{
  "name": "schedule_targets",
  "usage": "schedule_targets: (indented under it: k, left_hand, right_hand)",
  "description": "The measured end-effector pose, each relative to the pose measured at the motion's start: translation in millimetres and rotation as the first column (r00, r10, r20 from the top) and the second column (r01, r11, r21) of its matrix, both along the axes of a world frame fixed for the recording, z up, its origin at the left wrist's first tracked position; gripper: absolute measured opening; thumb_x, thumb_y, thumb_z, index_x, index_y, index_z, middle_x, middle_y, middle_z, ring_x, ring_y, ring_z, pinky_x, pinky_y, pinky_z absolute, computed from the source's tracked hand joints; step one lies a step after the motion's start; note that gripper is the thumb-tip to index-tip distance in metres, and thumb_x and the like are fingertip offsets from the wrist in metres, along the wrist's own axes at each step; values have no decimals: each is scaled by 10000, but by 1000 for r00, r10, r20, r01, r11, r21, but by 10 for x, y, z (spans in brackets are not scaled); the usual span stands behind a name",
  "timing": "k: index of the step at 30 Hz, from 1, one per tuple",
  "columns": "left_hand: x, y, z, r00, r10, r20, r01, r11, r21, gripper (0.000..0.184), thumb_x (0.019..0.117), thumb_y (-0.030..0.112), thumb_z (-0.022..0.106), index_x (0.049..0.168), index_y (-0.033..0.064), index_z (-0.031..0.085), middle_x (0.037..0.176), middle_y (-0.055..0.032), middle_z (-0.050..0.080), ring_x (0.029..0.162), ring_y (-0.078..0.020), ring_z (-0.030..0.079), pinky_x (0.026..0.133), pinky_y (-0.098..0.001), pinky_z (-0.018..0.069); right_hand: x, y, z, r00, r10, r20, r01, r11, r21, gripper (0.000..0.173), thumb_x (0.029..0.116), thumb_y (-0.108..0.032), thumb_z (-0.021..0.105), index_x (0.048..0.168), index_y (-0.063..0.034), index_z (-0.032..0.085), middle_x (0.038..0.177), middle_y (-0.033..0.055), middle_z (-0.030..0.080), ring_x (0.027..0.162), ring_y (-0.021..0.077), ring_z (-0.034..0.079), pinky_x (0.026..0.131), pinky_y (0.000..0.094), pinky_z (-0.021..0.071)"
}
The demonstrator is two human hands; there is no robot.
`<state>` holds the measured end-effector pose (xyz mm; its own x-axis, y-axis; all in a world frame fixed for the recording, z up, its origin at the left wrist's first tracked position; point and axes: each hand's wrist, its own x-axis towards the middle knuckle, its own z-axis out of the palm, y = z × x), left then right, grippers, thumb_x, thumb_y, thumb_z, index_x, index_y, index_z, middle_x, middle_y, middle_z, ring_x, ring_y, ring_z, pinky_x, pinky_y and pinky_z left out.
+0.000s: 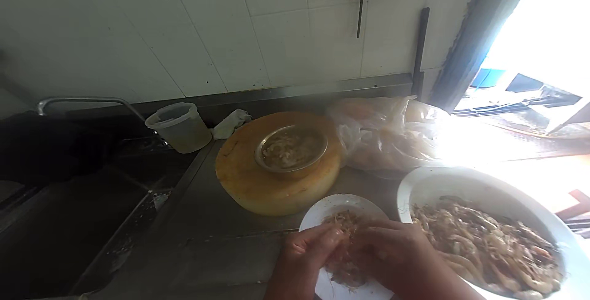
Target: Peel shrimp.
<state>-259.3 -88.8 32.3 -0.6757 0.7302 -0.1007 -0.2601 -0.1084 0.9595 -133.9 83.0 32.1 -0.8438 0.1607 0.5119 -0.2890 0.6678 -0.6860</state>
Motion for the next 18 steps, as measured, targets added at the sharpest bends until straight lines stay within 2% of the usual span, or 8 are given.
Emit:
schedule_targets:
  k: [2, 4, 6, 8, 10, 12, 15, 18]
  left_hand:
    - [-50, 0, 25, 988, 72, 140, -74, 997, 9, 252, 1022, 135, 598, 1136, -52, 721, 1024, -186, 716, 880, -249, 709, 794, -391, 616]
    - [-103, -13, -6, 985, 123, 124, -130, 990, 48, 248, 1012, 123, 619, 1156, -49, 723, 1104, -190, 703, 946, -255, 697, 834, -394, 607]
    - [-89, 1, -88, 989, 146, -7, -144, 984, 101, 230, 973, 112, 683, 1128, -48, 741, 1146, -197, 706, 982, -260, 694, 881, -390, 595]
    - [-14, 36, -129, 957, 152, -249, -121, 983, 135, 189, 946, 88, 719, 1096, -18, 765, 1143, -177, 724, 1028, -274, 713, 910, -408, 615]
    - [75, 78, -147, 815, 179, -550, -108, 981, 159, 174, 918, 58, 750, 1087, 41, 788, 1129, -114, 737, 1038, -231, 722, 896, -363, 638]
    - [119, 92, -183, 652, 195, -733, -100, 980, 172, 207, 908, 73, 768, 1115, 87, 780, 1150, -75, 730, 1063, -191, 709, 898, -333, 633]
    - [145, 81, -198, 478, 174, -861, -110, 984, 138, 196, 930, 108, 747, 1124, 105, 772, 1132, -49, 731, 1056, -153, 693, 915, -311, 606]
    - [178, 68, -190, 429, 158, -890, -107, 987, 123, 174, 944, 116, 725, 1110, 97, 772, 1102, -46, 740, 1041, -138, 694, 909, -307, 595]
  right_hand:
    - [47, 29, -41, 999, -48, 7, 48, 999, 20, 16, 923, -155, 741, 920, -153, 757, 964, -38, 734, 842, 21, 698, 718, 198, 619]
    - [71, 47, -79, 989, -108, 100, 105, 994, 32, 108, 979, -255, 701, 969, -178, 776, 1003, -56, 748, 913, 10, 707, 794, 209, 624]
    - [62, 27, -82, 970, -85, 229, 101, 993, -58, 258, 1048, -354, 596, 1122, -172, 764, 1129, -53, 746, 1070, 25, 690, 934, 250, 595]
    - [10, -29, -88, 971, 26, 238, 56, 942, -331, 309, 1053, -344, 599, 1220, -110, 713, 1145, -7, 729, 1047, 81, 706, 915, 286, 621]
    - [-33, -97, -71, 990, 94, 101, -11, 784, -621, 266, 1020, -217, 665, 1190, -14, 696, 1075, 86, 743, 948, 207, 745, 845, 388, 661]
    - [-38, -113, -75, 996, 91, 21, -48, 695, -718, 221, 991, -133, 693, 1152, 18, 699, 1026, 122, 739, 890, 243, 744, 804, 413, 663]
    - [-1, -105, -101, 997, 81, 12, -44, 655, -755, 209, 949, -91, 730, 1127, 17, 715, 982, 130, 740, 834, 235, 743, 759, 405, 665]
    - [48, -122, -93, 997, 73, 16, -34, 634, -773, 200, 921, -63, 741, 1107, 7, 726, 954, 116, 746, 806, 218, 746, 730, 395, 666]
